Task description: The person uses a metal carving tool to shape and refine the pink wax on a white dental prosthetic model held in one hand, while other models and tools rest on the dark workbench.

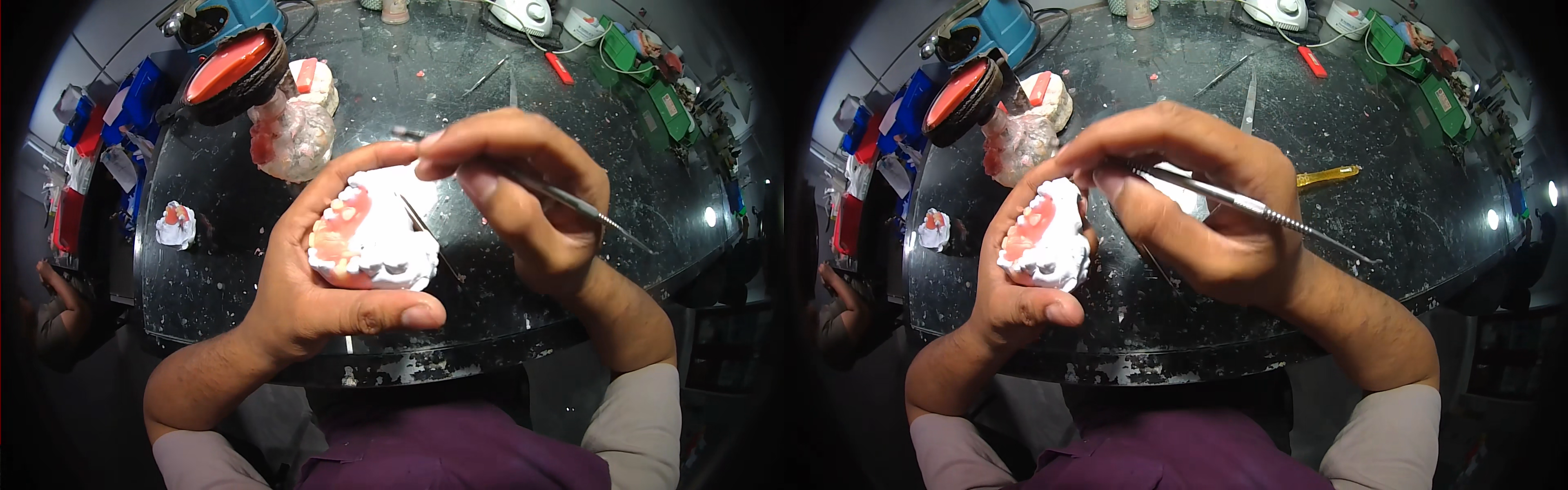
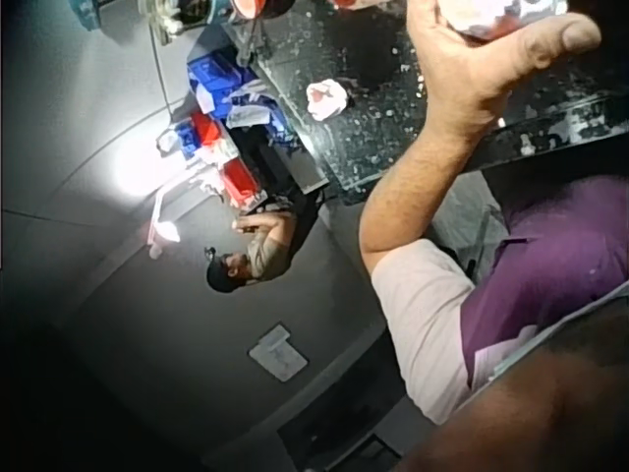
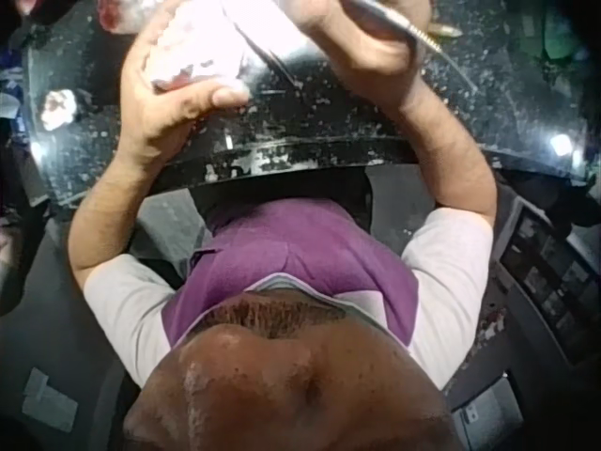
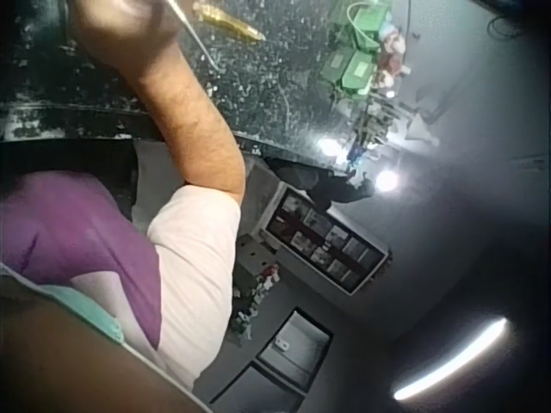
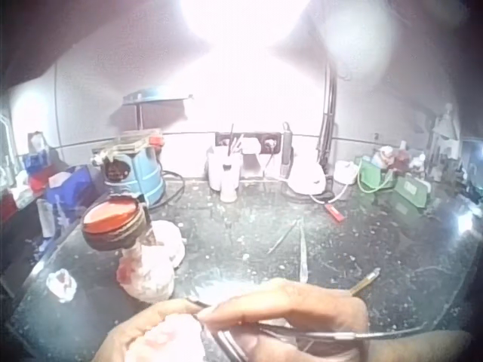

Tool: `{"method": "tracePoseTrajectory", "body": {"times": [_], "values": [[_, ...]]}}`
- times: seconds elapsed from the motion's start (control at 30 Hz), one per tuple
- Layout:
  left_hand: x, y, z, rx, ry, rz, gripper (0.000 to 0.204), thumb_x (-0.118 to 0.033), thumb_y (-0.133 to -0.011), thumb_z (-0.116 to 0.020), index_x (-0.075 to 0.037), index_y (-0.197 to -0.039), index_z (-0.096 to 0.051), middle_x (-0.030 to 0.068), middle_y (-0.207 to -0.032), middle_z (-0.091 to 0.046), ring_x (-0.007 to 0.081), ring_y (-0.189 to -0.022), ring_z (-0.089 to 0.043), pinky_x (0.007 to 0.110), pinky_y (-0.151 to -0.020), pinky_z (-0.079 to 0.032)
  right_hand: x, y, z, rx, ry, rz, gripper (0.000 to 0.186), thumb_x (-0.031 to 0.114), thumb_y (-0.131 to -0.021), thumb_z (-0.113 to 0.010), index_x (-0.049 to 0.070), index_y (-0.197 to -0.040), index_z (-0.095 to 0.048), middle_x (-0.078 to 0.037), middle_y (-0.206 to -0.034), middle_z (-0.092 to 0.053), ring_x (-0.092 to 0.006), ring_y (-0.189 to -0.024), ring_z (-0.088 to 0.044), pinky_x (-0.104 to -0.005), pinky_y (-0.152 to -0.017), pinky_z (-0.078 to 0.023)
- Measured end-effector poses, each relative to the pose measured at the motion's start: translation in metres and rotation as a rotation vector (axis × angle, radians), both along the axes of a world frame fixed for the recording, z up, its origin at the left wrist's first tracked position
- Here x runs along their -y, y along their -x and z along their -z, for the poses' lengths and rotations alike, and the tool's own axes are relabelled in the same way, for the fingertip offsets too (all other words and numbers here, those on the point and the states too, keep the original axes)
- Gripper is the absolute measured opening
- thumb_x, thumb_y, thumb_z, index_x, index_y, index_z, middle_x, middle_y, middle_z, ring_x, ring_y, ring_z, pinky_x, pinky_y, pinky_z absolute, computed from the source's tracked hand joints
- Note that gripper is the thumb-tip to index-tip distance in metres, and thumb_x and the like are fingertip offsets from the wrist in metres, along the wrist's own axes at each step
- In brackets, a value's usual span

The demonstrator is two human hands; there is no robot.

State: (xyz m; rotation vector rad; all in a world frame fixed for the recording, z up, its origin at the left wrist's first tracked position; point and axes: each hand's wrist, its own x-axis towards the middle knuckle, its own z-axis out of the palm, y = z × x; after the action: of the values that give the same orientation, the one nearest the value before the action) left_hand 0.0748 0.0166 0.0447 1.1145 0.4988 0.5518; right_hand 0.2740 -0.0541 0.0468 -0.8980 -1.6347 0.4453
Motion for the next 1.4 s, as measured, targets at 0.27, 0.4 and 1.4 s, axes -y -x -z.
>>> {"method": "tracePoseTrajectory", "body": {"times": [0.27,0.4,1.4], "values": [[-0.004,-0.002,0.004,0.033,-0.124,0.051,0.107,-0.024,-0.059,-0.095,0.003,-0.141,-0.033,0.0083,-0.126,-0.054,0.0182,-0.117,-0.055,0.032,-0.105,-0.039,0.001,0.004,0.001,0.065,-0.032,-0.064,0.024,-0.011,-0.085,-0.063,-0.007,-0.108,-0.061,-0.022,-0.102,-0.069,-0.0319,-0.104,-0.07,-0.0413,-0.094,-0.057],[0.0,-0.002,0.001,0.008,-0.07,0.054,0.103,-0.022,-0.06,-0.094,0.002,-0.14,-0.035,0.007,-0.119,-0.056,0.0148,-0.108,-0.057,0.029,-0.098,-0.042,-0.003,0.0,0.003,0.002,-0.008,-0.146,0.02,-0.004,-0.081,-0.064,-0.007,-0.1,-0.061,-0.024,-0.1,-0.069,-0.0306,-0.097,-0.07,-0.0419,-0.089,-0.057],[-0.002,-0.012,0.01,0.121,-0.306,-0.022,0.11,-0.002,-0.065,-0.088,-0.006,-0.155,-0.024,0.0,-0.107,-0.052,0.0073,-0.095,-0.052,0.022,-0.085,-0.043,-0.01,-0.011,0.008,-0.618,0.437,-0.114,0.019,0.019,-0.097,-0.063,0.001,-0.103,-0.066,-0.011,-0.088,-0.072,-0.0161,-0.081,-0.071,-0.0286,-0.07,-0.058]]}}
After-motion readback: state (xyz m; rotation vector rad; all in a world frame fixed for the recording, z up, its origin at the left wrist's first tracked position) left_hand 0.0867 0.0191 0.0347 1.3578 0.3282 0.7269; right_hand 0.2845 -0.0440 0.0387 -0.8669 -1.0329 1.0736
